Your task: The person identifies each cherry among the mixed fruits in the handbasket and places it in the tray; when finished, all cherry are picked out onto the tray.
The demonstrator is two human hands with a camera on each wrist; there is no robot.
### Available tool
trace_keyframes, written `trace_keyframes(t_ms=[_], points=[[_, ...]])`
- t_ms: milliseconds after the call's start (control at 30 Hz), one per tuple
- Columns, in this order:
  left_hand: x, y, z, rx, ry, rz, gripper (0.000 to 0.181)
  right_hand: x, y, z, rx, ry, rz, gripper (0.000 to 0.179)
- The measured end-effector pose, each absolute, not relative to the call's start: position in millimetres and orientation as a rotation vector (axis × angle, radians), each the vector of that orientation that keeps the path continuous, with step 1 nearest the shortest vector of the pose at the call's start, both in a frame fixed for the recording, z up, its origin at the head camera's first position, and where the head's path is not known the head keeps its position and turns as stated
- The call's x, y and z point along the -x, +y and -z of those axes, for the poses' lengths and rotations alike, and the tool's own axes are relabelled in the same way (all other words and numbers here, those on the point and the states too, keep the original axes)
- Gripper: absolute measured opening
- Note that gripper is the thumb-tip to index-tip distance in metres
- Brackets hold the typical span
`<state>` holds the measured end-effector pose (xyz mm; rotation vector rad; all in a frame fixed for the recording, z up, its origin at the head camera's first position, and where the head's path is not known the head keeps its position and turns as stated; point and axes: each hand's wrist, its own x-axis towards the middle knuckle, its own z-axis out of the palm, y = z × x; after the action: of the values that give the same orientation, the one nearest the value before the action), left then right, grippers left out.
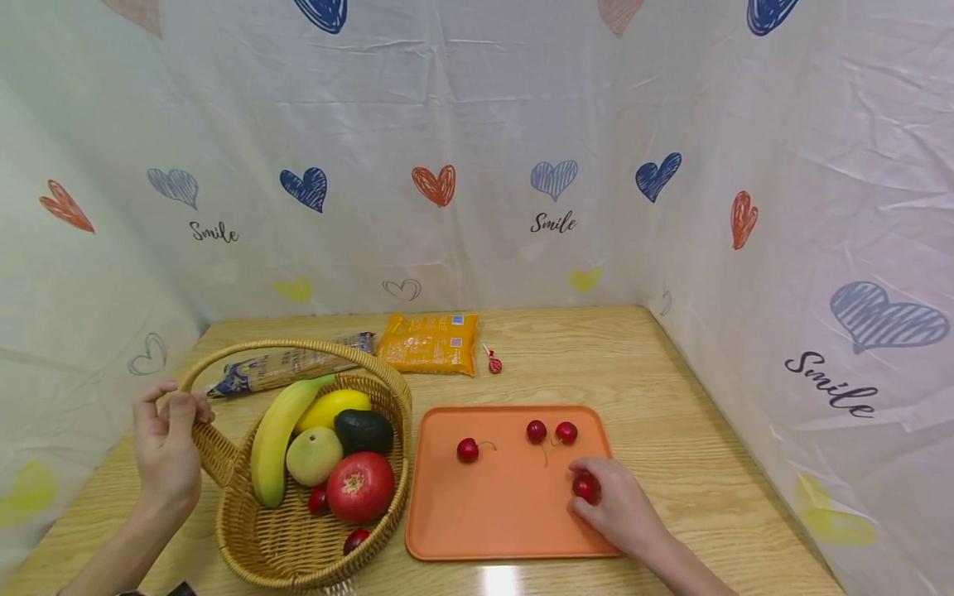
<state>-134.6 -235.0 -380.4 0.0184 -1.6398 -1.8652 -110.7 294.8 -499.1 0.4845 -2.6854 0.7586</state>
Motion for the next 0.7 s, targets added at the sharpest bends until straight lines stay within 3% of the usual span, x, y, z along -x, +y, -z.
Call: trace_keyframes(t_ms=[133,400,700], points=[[134.5,-234.7,380.6,-0.014,-1.634,1.867,0.006,115.2,294.3,497.9,-0.557,-2.585,-0.805,0.046],[133.5,-236.5,381.7,-0.033,-1.655,1.862,0.006,104.8,256.9,449.6,-0.560,-2.602,-0.769,0.046],[133.7,-237.0,381.2,-0.067,-1.673,1.868,0.006,103.2,224.3,427.7,-0.644,-2.584,-0.982,0.040]])
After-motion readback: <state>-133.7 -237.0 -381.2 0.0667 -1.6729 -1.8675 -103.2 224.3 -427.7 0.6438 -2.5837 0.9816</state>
